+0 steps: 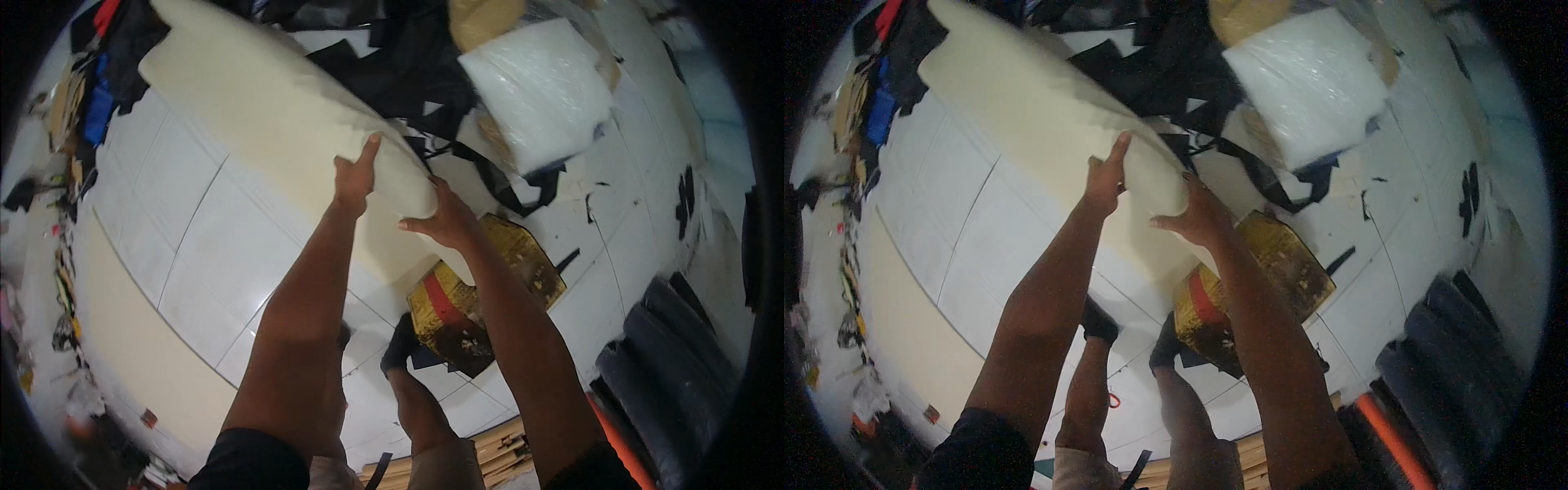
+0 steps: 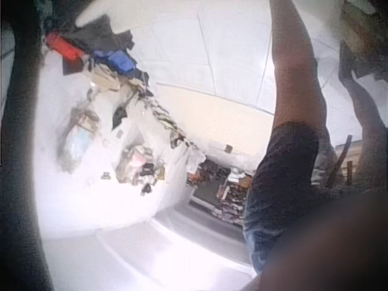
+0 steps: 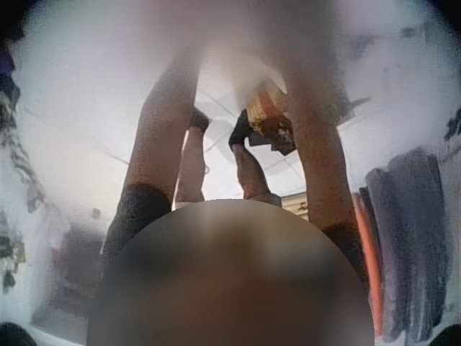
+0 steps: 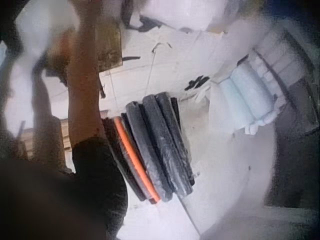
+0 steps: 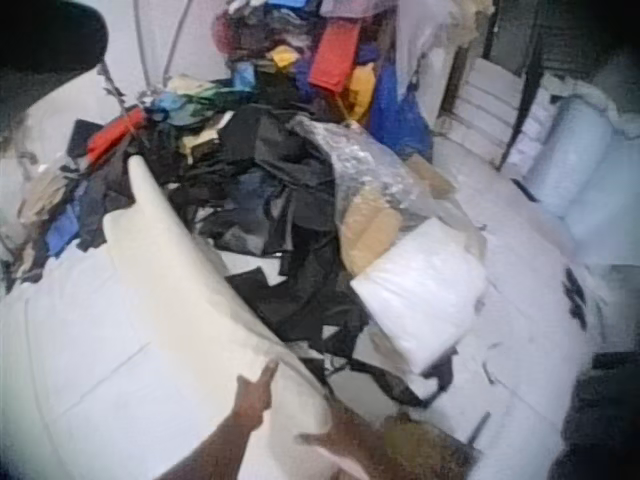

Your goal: The person unfolds a large piece of off-white fabric on the floor, uses a wooden stick to measure and mark a line, then cuts the fabric with scissors. The person folds the cut piece and places it aside.

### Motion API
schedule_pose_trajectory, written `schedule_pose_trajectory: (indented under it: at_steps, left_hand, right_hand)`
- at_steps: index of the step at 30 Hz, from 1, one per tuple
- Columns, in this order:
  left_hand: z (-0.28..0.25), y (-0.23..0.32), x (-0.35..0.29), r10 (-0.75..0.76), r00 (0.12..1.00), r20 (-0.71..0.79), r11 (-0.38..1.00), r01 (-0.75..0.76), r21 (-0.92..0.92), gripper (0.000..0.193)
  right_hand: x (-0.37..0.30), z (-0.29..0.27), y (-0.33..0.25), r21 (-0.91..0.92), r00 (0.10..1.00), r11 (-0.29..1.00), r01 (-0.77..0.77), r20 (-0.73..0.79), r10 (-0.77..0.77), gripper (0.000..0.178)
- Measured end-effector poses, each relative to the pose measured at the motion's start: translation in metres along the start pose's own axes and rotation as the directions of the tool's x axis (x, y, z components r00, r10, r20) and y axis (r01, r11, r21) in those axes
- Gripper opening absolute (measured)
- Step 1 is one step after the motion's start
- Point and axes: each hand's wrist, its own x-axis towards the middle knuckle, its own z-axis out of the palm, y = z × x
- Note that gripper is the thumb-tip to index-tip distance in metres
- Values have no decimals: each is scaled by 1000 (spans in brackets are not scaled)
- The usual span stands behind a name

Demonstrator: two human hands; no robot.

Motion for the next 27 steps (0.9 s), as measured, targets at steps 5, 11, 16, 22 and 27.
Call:
schedule_pose_trajectory:
  at_steps: [5,11,16,22,27]
  left_hand:
    - [4,-23,-15,-74,947,312,971,139,-192,91]
    - [-1,-48,7,47,903,427,878,167,-449,86]
    - [0,-26,-18,27,955,295,932,83,-353,97]
    - [-5,-30,-29,-127,992,-12,992,126,-30,117]
    - [-11,-23,-32,-35,978,204,954,94,-284,91]
  right_hand:
    - [-31,-23,43,106,953,965,-240,214,214,109]
    - [-44,26,-11,-441,960,896,-45,-266,-82,105]
    - [-19,32,5,-380,970,908,-175,-223,94,101]
    - [12,-62,40,-107,981,994,1,193,20,103]
    - [-24,42,-2,-433,955,900,-59,-288,-76,107]
